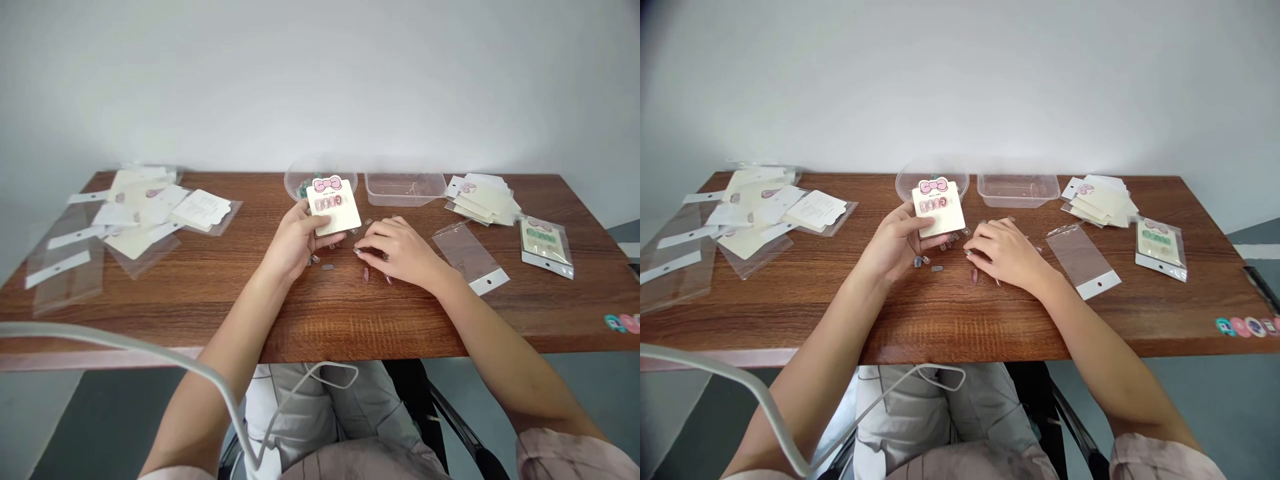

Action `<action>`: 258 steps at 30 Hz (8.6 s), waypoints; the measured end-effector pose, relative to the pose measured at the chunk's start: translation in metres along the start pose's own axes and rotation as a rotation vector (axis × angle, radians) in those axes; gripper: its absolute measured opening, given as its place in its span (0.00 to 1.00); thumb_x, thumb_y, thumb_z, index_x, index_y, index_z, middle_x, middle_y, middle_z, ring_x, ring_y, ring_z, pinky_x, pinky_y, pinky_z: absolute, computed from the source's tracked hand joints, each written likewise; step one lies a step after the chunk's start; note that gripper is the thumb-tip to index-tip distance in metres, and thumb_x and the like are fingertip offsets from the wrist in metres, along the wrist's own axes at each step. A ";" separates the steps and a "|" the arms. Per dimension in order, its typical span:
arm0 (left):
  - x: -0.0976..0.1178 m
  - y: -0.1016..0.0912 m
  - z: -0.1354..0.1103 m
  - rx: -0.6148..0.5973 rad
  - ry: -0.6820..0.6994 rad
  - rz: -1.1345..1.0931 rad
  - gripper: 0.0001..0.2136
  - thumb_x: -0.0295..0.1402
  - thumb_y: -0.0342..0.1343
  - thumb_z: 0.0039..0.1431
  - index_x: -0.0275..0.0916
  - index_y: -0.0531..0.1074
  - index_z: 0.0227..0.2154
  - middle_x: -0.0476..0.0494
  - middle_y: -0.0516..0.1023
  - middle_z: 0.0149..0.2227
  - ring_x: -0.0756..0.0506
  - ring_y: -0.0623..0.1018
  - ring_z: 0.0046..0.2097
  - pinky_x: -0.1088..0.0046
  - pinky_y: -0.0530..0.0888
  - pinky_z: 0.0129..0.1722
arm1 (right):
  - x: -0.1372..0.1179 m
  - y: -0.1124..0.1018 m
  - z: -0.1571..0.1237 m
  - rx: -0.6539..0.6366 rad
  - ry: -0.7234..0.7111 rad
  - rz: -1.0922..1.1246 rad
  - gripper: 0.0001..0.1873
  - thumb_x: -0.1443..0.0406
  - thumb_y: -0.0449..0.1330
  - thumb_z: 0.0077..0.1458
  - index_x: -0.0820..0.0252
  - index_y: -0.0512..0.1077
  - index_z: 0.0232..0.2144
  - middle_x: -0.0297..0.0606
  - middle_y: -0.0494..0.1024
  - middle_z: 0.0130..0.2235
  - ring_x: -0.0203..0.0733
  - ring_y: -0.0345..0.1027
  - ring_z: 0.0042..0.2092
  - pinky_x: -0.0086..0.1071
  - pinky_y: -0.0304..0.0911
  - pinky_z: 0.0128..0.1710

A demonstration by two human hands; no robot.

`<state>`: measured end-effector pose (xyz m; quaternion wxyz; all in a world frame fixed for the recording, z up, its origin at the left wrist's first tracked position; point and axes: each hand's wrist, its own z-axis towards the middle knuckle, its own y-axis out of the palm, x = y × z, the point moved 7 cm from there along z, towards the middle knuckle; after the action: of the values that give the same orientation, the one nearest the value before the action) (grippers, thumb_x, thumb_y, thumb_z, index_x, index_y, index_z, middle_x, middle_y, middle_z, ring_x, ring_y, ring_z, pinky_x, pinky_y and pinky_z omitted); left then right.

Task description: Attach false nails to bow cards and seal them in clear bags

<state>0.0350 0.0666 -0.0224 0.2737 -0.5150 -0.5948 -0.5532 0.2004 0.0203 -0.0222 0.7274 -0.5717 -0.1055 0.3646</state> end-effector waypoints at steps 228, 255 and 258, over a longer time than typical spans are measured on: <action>-0.004 0.014 -0.004 -0.240 0.025 0.027 0.33 0.19 0.67 0.51 0.41 0.66 0.59 0.40 0.80 0.56 0.37 0.79 0.61 0.56 0.78 0.62 | 0.009 -0.035 -0.009 0.382 0.222 -0.014 0.09 0.68 0.57 0.67 0.57 0.77 0.37 0.34 0.81 0.33 0.37 0.73 0.32 0.33 0.60 0.31; -0.009 0.016 -0.003 -0.277 0.036 0.016 0.33 0.19 0.65 0.52 0.40 0.63 0.61 0.37 0.80 0.58 0.35 0.77 0.62 0.53 0.78 0.62 | 0.012 0.012 0.002 -0.079 0.136 0.054 0.07 0.65 0.64 0.65 0.56 0.83 0.41 0.38 0.81 0.37 0.44 0.74 0.39 0.41 0.64 0.45; -0.008 0.016 -0.003 -0.279 0.038 0.025 0.33 0.19 0.65 0.53 0.41 0.64 0.61 0.38 0.79 0.59 0.35 0.77 0.63 0.52 0.77 0.63 | 0.012 0.009 0.001 -0.059 0.081 0.003 0.07 0.65 0.64 0.65 0.57 0.83 0.39 0.38 0.81 0.36 0.44 0.73 0.39 0.40 0.62 0.44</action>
<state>0.0513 0.0589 -0.0231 0.2175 -0.5446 -0.5004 -0.6370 0.2040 0.0296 -0.0332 0.7133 -0.6075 -0.0857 0.3390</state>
